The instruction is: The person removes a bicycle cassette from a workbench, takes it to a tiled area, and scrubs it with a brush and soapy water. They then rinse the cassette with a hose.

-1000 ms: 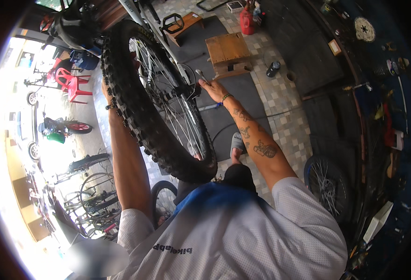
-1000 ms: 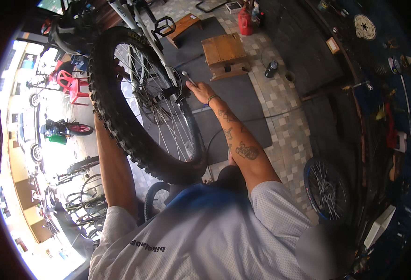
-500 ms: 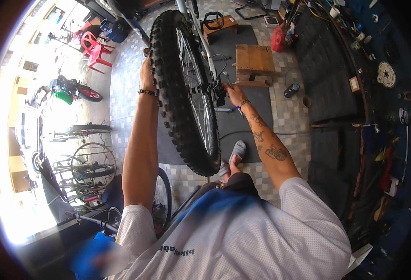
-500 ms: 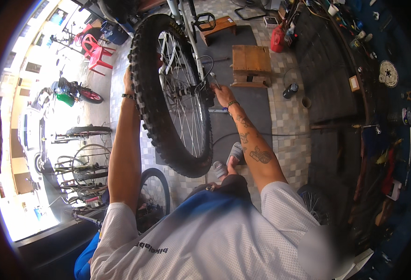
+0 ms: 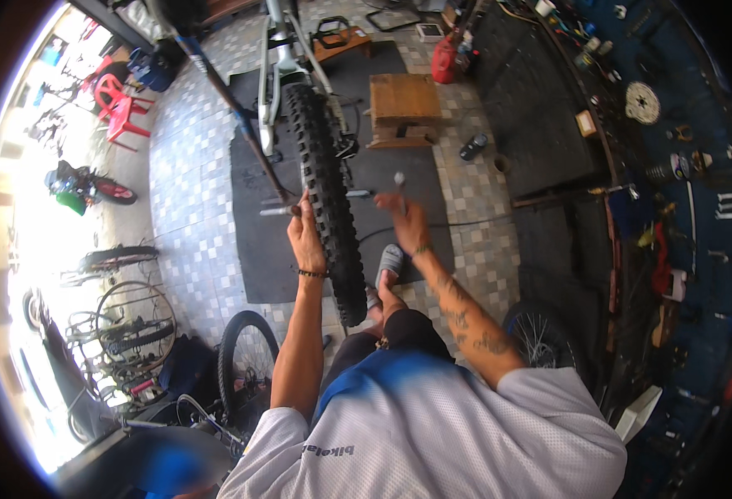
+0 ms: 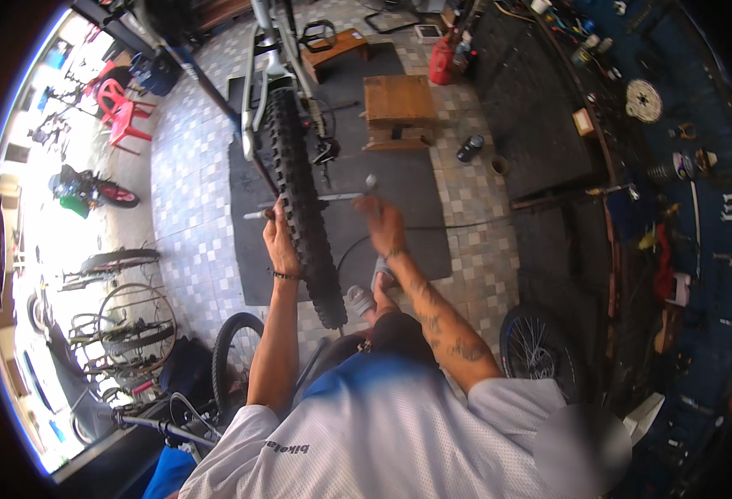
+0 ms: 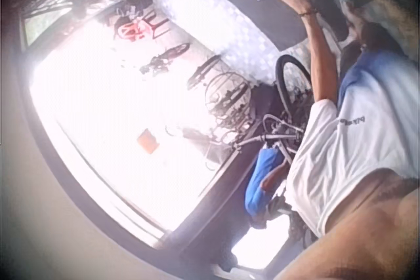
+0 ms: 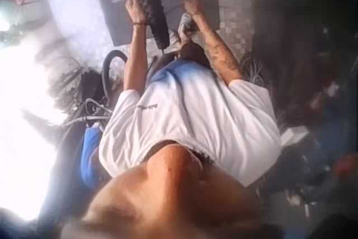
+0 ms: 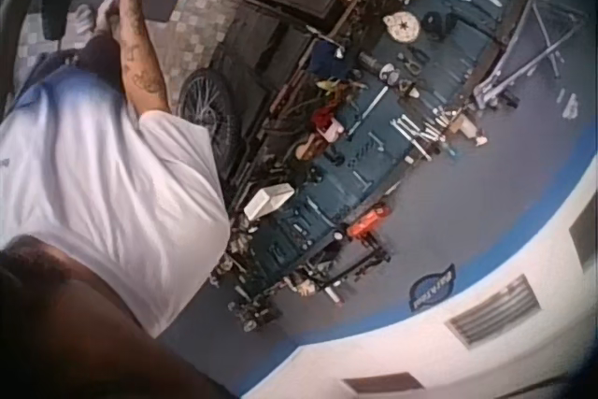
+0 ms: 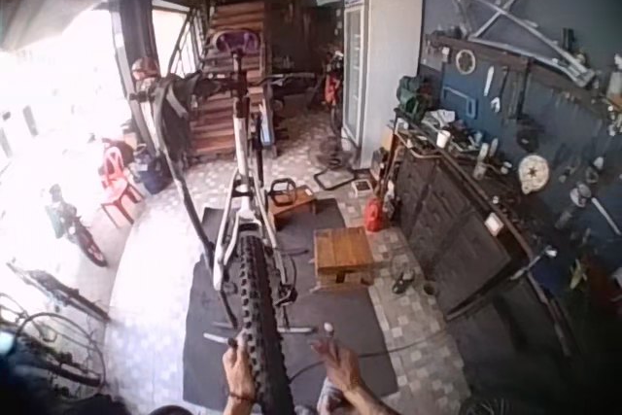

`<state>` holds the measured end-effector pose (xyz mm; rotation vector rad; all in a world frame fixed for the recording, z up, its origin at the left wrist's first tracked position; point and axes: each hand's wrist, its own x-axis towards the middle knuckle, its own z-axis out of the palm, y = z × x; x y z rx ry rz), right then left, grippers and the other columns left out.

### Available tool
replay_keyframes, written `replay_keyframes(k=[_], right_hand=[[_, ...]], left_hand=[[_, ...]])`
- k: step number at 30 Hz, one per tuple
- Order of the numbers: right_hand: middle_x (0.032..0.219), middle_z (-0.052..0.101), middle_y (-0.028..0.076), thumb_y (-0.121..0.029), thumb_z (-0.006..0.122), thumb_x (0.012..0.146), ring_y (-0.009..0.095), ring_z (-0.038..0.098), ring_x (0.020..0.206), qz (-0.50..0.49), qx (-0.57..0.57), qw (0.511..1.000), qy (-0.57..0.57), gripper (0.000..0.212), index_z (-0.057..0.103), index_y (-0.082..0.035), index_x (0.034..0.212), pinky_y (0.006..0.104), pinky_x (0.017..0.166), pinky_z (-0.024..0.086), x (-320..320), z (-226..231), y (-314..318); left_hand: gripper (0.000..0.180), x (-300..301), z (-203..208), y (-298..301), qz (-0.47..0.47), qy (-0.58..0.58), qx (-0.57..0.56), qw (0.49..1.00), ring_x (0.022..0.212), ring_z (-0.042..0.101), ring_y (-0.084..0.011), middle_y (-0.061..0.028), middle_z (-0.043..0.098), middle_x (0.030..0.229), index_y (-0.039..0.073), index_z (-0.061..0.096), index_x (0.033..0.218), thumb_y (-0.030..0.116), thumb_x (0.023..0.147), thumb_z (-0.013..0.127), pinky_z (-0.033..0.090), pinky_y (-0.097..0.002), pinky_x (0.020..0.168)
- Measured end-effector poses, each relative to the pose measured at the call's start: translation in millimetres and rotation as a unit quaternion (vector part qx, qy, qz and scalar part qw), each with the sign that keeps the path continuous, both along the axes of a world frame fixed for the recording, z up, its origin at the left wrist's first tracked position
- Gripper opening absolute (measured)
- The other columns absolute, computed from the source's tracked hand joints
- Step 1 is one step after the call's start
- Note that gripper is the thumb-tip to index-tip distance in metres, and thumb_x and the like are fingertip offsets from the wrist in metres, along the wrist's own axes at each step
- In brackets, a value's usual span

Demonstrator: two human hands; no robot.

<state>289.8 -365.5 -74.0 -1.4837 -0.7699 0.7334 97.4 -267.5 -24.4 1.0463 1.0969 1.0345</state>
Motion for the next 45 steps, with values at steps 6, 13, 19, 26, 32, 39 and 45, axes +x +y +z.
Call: replay_keyframes(k=[6, 13, 19, 26, 32, 39, 45], right_hand=[[0.143, 0.057, 0.02, -0.052, 0.096, 0.066, 0.038, 0.065, 0.12, 0.144, -0.229, 0.938, -0.219, 0.118, 0.038, -0.005, 0.158, 0.0434, 0.102, 0.055, -88, 89, -118], [0.12, 0.071, 0.014, -0.044, 0.085, 0.075, 0.036, 0.073, 0.1, 0.111, -0.281, 0.904, -0.304, 0.079, 0.055, -0.01, 0.139, 0.0485, 0.081, 0.059, -28, 17, -139], [0.106, 0.075, 0.012, -0.041, 0.085, 0.071, 0.035, 0.073, 0.096, 0.101, -0.277, 0.895, -0.335, 0.061, 0.068, -0.01, 0.121, 0.0476, 0.079, 0.058, 70, 22, -167], [0.1, 0.076, 0.016, -0.039, 0.081, 0.072, 0.037, 0.074, 0.094, 0.047, -0.392, 0.861, -0.321, 0.066, 0.067, -0.009, 0.128, 0.049, 0.082, 0.058, 198, -1, -297], [0.11, 0.075, 0.017, -0.039, 0.082, 0.073, 0.035, 0.073, 0.102, -0.047, -0.451, 0.839, -0.301, 0.066, 0.066, -0.009, 0.131, 0.0486, 0.085, 0.059, 290, -35, -355], [0.115, 0.075, 0.016, -0.037, 0.085, 0.072, 0.034, 0.074, 0.1, -0.116, -0.493, 0.829, -0.235, 0.064, 0.066, -0.009, 0.127, 0.0466, 0.084, 0.06, 389, -62, -367], [0.12, 0.073, 0.015, -0.033, 0.086, 0.071, 0.037, 0.072, 0.105, -0.155, -0.536, 0.815, -0.159, 0.068, 0.062, -0.015, 0.132, 0.0489, 0.089, 0.059, 414, -119, -382]], left_hand=[[0.047, 12, -48, -22, 0.04, -0.125, -0.055, 0.99, 0.081, 0.072, -0.0192, -0.0107, 0.074, 0.1, -0.003, 0.064, 0.127, 0.04, 0.112, 0.051, 0.061, -0.0314, 0.072], [0.055, 31, -121, -56, 0.145, -0.02, -0.128, 0.981, 0.087, 0.072, -0.0249, -0.0112, 0.071, 0.1, 0.001, 0.062, 0.126, 0.052, 0.109, 0.051, 0.062, -0.0391, 0.077], [0.057, -28, -199, -129, -0.096, 0.019, -0.345, 0.933, 0.075, 0.069, -0.0228, -0.0065, 0.069, 0.084, 0.006, 0.07, 0.125, 0.057, 0.106, 0.052, 0.055, -0.0369, 0.062], [0.067, 93, -106, -193, -0.466, 0.56, 0.019, 0.685, 0.091, 0.072, -0.0463, -0.0255, 0.075, 0.094, 0.005, 0.079, 0.097, 0.062, 0.104, 0.044, 0.055, -0.0551, 0.082], [0.06, 313, -2, -186, -0.394, 0.553, 0.233, 0.696, 0.097, 0.069, -0.0484, -0.0261, 0.073, 0.098, 0.003, 0.075, 0.101, 0.058, 0.104, 0.049, 0.052, -0.0562, 0.083], [0.02, 579, 61, -70, -0.494, 0.26, 0.558, 0.614, 0.093, 0.062, -0.0431, -0.0194, 0.063, 0.095, 0.005, 0.067, 0.101, 0.025, 0.098, 0.068, 0.051, -0.0512, 0.081], [0.02, 799, 90, 43, -0.536, 0.332, 0.663, 0.403, 0.107, 0.061, -0.0395, -0.0172, 0.06, 0.107, 0.01, 0.067, 0.108, 0.024, 0.095, 0.069, 0.053, -0.0493, 0.089]])
